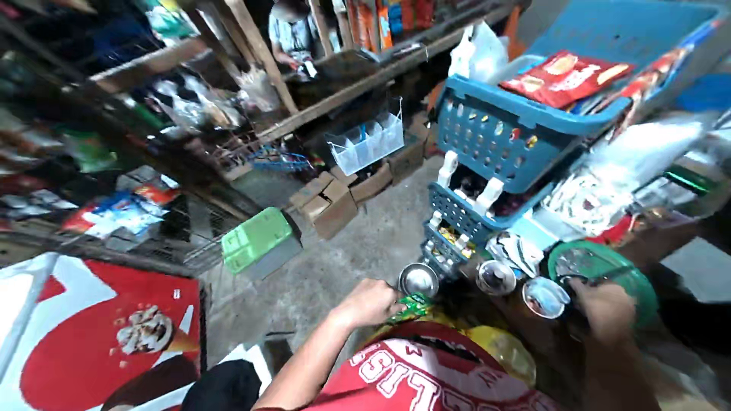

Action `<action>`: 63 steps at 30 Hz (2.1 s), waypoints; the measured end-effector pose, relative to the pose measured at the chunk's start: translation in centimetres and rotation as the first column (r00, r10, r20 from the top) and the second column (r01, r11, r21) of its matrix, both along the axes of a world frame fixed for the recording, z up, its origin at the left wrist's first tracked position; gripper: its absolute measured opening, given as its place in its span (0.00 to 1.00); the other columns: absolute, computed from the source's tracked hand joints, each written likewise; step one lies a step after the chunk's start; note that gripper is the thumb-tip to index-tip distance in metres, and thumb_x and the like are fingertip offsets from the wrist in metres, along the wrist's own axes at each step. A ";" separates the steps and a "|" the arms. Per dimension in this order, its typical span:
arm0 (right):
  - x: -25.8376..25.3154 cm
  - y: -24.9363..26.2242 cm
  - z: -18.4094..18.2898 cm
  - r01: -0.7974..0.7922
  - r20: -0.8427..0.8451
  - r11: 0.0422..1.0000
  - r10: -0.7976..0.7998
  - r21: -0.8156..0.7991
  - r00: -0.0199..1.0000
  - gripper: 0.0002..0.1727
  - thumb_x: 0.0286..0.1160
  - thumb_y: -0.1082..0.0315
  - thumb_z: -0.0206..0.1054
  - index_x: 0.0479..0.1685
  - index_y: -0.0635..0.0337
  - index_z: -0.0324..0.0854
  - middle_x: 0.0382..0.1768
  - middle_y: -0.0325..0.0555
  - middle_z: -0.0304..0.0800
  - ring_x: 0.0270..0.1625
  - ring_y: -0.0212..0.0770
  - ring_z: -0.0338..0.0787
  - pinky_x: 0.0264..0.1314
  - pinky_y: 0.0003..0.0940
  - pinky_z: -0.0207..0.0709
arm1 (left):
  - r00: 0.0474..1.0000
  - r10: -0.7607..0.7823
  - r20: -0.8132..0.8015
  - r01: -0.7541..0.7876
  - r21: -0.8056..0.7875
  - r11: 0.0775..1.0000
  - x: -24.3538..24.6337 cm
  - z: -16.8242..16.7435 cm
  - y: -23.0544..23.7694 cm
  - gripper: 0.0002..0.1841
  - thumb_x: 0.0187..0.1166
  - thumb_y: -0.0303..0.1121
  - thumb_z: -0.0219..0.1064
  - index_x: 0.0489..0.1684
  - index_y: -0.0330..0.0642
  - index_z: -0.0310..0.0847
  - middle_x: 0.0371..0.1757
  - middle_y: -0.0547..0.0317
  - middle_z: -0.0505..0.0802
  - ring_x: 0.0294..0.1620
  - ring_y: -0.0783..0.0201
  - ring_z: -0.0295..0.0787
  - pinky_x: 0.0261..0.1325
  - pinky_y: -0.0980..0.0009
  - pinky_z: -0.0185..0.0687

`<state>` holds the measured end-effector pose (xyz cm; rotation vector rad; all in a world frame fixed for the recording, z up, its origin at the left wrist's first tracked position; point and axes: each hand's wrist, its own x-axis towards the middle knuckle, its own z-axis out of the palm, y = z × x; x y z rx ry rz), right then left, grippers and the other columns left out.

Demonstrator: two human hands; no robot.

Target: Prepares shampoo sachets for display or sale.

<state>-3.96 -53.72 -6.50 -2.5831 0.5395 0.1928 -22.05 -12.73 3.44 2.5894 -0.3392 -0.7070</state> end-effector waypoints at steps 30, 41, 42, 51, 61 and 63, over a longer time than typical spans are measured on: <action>-4.9 45.1 6.2 -0.046 0.002 0.058 0.603 0.997 0.797 0.13 0.93 0.61 0.49 0.51 0.62 0.72 0.29 0.37 0.84 0.30 0.29 0.86 0.35 0.24 0.83 | 0.326 0.834 0.446 -0.803 -0.334 0.493 -2.4 0.0 19.7 0.18 0.87 0.43 0.60 0.52 0.39 0.91 0.31 0.49 0.95 0.31 0.52 0.94 0.39 0.48 0.88; -2.8 49.4 4.6 0.106 -0.212 0.321 0.318 0.941 0.924 0.26 0.76 0.79 0.69 0.71 0.66 0.65 0.49 0.56 0.83 0.43 0.43 0.88 0.43 0.39 0.85 | 0.744 0.444 0.499 -0.580 0.152 0.801 3.8 -4.6 17.5 0.23 0.84 0.36 0.60 0.78 0.54 0.79 0.44 0.43 0.94 0.29 0.43 0.93 0.28 0.46 0.85; -2.4 49.0 3.9 0.067 -0.176 0.329 0.314 0.942 0.933 0.27 0.75 0.80 0.69 0.72 0.67 0.65 0.51 0.57 0.83 0.45 0.43 0.87 0.45 0.39 0.85 | 0.792 0.501 0.350 -0.565 0.108 0.818 4.3 -4.0 17.6 0.26 0.87 0.44 0.59 0.85 0.57 0.72 0.53 0.42 0.94 0.37 0.41 0.94 0.37 0.42 0.86; 3.7 45.8 4.2 -0.162 0.029 0.293 0.409 0.942 0.912 0.25 0.75 0.79 0.67 0.71 0.70 0.66 0.51 0.55 0.83 0.47 0.40 0.88 0.49 0.37 0.87 | 0.407 0.867 -0.287 -0.859 -0.443 0.257 6.1 -8.5 20.9 0.30 0.93 0.53 0.46 0.79 0.38 0.73 0.62 0.42 0.90 0.59 0.51 0.89 0.66 0.49 0.79; 13.7 58.1 7.5 -0.193 0.176 -0.008 0.451 0.981 0.875 0.20 0.74 0.80 0.60 0.66 0.66 0.68 0.45 0.42 0.88 0.43 0.32 0.91 0.47 0.31 0.89 | 0.561 0.622 -0.546 -0.480 -0.827 -0.293 14.4 -7.0 33.1 0.12 0.86 0.27 0.51 0.57 0.43 0.78 0.42 0.68 0.97 0.43 0.74 0.94 0.53 0.73 0.91; 16.0 61.1 7.7 -0.174 0.186 -0.068 0.448 0.982 0.874 0.18 0.74 0.80 0.60 0.62 0.65 0.69 0.42 0.41 0.89 0.42 0.33 0.92 0.47 0.32 0.90 | 0.577 0.681 -0.450 -0.420 -0.879 -0.225 15.8 -6.2 36.6 0.11 0.82 0.25 0.58 0.56 0.42 0.81 0.45 0.68 0.97 0.47 0.73 0.94 0.59 0.71 0.90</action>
